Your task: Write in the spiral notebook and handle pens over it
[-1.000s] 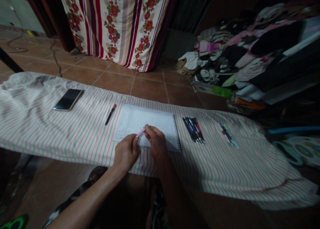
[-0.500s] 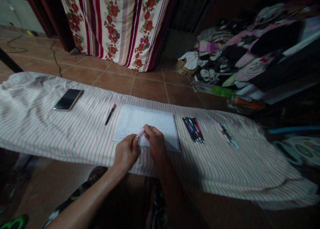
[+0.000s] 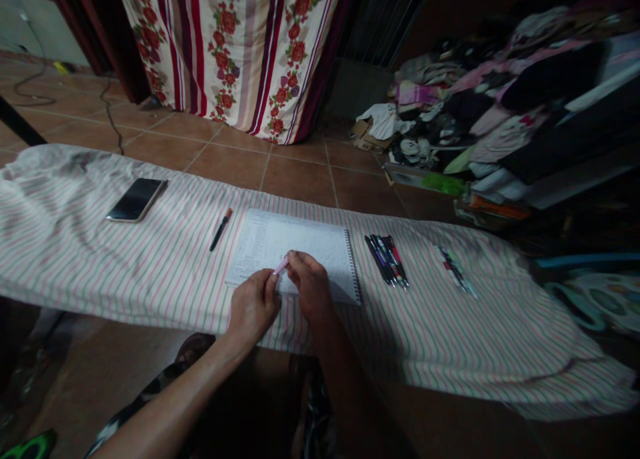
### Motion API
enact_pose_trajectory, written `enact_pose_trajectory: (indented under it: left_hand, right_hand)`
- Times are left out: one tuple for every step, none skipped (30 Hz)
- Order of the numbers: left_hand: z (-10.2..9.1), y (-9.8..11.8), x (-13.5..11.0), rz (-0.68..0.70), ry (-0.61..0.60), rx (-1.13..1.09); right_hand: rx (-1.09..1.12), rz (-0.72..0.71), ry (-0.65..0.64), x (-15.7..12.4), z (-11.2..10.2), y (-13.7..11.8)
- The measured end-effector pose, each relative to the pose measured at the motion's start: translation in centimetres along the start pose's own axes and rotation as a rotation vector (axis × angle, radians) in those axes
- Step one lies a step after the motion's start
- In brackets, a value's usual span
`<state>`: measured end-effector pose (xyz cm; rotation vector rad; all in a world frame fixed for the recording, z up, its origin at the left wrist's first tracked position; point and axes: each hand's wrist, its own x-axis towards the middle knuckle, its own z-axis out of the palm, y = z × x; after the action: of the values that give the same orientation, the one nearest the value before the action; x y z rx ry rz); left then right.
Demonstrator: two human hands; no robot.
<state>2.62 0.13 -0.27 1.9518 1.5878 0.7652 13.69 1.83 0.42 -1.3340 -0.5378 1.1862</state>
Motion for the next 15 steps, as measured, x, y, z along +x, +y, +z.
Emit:
enact_pose_trajectory:
  left_hand:
    - [0.00,0.01,0.01,0.002,-0.003,0.002]
    - [-0.02,0.01,0.04,-0.001,-0.006,0.003]
    - [-0.05,0.02,0.07,-0.007,-0.012,0.002]
    - [-0.07,0.03,0.10,-0.014,-0.017,-0.001]
    - [-0.10,0.04,0.12,-0.021,-0.018,-0.003]
    - [-0.11,0.04,0.14,-0.025,-0.014,-0.004]
    - [-0.11,0.05,0.14,-0.025,-0.010,-0.006]
    - [-0.10,0.04,0.12,-0.019,-0.006,-0.009]
    - [-0.08,0.04,0.10,-0.012,-0.003,-0.013]
    - [-0.06,0.04,0.07,-0.007,-0.003,-0.018]
    - [-0.04,0.03,0.04,-0.003,-0.005,-0.024]
    - [-0.03,0.03,0.01,-0.004,-0.009,-0.030]
    - [-0.04,0.04,0.00,-0.008,-0.013,-0.036]
    - [-0.05,0.04,-0.02,-0.015,-0.016,-0.039]
    - [-0.06,0.05,-0.02,-0.024,-0.020,-0.041]
  right_hand:
    - [-0.002,-0.006,0.006,0.03,-0.06,-0.02]
    - [0.006,-0.004,0.003,0.05,-0.10,-0.08]
    - [0.024,0.005,-0.008,0.06,-0.10,-0.16]
    - [0.046,0.019,-0.022,0.05,-0.08,-0.24]
    - [0.067,0.033,-0.040,0.03,-0.04,-0.33]
    - [0.085,0.046,-0.058,0.00,0.03,-0.39]
    - [0.098,0.056,-0.069,-0.04,0.10,-0.43]
    - [0.107,0.056,-0.072,-0.07,0.17,-0.43]
    - [0.114,0.048,-0.072,-0.09,0.22,-0.39]
    - [0.124,0.037,-0.071,-0.09,0.27,-0.34]
    - [0.136,0.027,-0.067,-0.08,0.29,-0.27]
    - [0.147,0.020,-0.066,-0.07,0.28,-0.21]
    - [0.154,0.017,-0.064,-0.05,0.26,-0.18]
    - [0.155,0.021,-0.059,-0.03,0.23,-0.16]
    - [0.153,0.026,-0.049,-0.03,0.18,-0.18]
